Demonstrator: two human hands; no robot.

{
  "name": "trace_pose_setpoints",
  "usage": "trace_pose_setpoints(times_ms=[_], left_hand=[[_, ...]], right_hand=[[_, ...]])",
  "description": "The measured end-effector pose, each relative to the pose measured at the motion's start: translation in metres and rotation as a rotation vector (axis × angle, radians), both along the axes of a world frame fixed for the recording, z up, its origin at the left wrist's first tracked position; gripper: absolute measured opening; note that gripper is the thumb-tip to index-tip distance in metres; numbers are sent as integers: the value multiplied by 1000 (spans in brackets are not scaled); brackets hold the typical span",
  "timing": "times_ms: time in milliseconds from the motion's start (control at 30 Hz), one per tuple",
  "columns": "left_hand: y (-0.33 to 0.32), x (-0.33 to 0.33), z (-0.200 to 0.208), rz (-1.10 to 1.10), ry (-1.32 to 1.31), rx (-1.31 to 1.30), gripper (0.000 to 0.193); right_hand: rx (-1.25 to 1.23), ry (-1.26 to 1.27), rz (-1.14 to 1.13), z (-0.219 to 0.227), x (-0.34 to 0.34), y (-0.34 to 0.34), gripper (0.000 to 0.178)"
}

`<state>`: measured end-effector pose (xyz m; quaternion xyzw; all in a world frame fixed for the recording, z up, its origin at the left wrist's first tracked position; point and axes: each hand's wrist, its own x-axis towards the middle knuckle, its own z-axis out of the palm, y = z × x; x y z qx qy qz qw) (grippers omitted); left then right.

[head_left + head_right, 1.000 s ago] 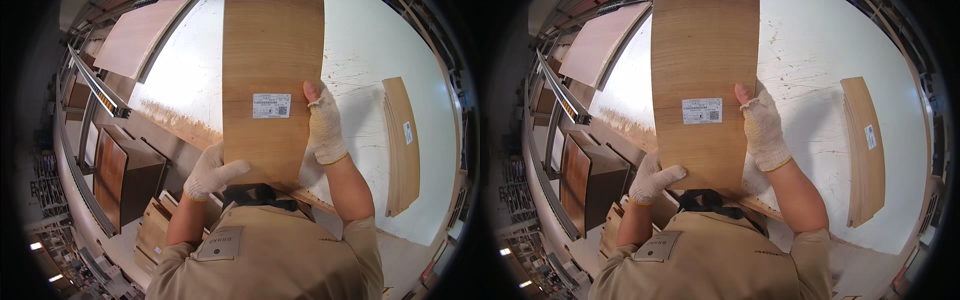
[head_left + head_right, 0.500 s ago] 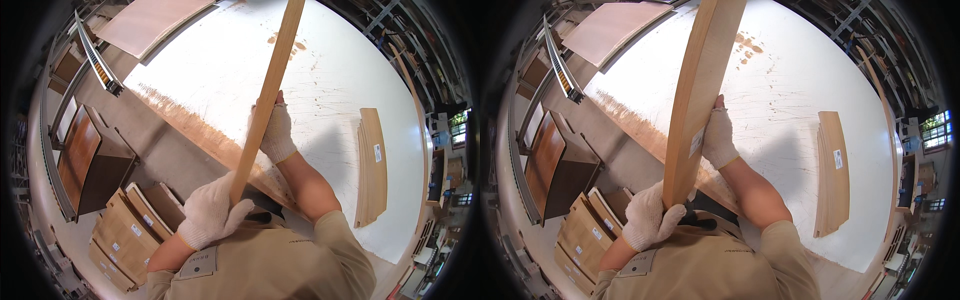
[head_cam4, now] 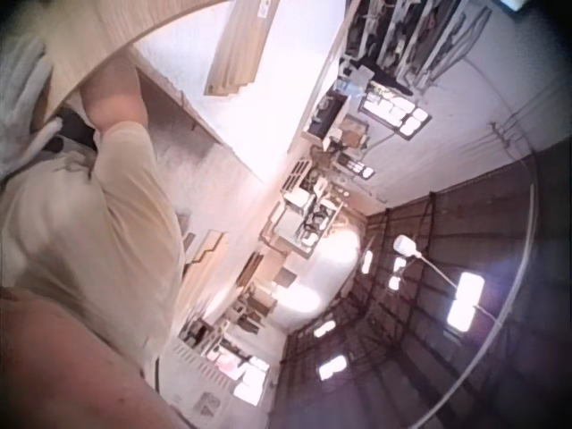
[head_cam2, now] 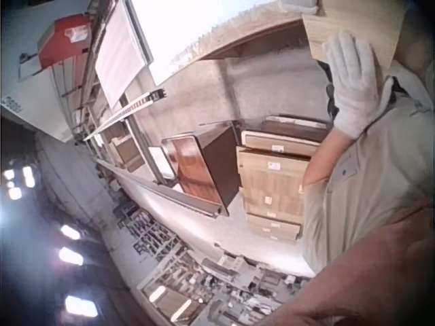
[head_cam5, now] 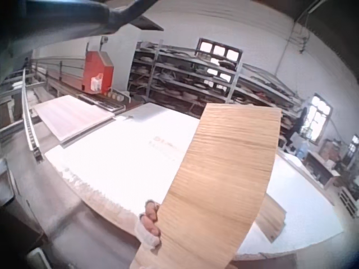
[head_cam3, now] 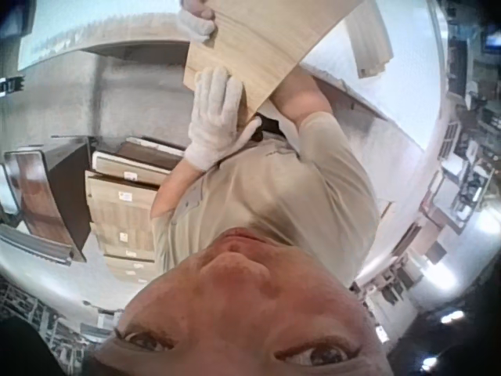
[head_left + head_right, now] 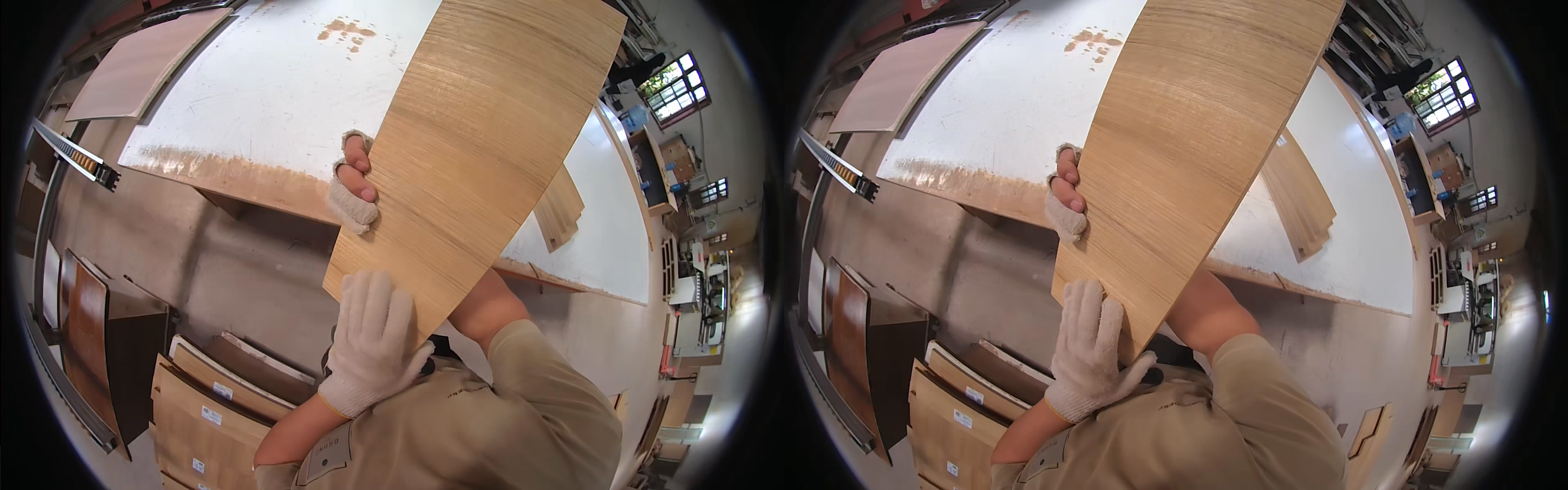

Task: The person repeatedly picks up stacks of flat wooden panels from a table, carries them across the workshop floor, and places them onto a metal rack. The person also handles individual panels, inspecting edges and stacking them on the table before moving them.

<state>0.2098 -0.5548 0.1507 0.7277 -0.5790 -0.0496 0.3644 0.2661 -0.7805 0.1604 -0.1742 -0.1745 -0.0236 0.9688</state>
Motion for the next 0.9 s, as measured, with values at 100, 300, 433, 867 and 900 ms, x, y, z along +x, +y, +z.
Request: trace_pose_setpoints(times_ms=[100,300,433,867,900], left_hand=[[15,-42,-5,0,87,-57,94],[42,-92,5,-122,242,-95,100],[52,-121,19,-170,311,-32,107],[17,-303,40,81,1060,-121,56],[9,-311,36,116,1204,-170,50]], right_hand=[[-24,5,-14,-8,-47,19,37],[-112,39,-205,-43,-112,19,37],[-273,69,-270,-55,-162,7,36],[-619,1077,-1120,-7,-423,0,37],[-568,1068,-1073,6,-451,1,38]])
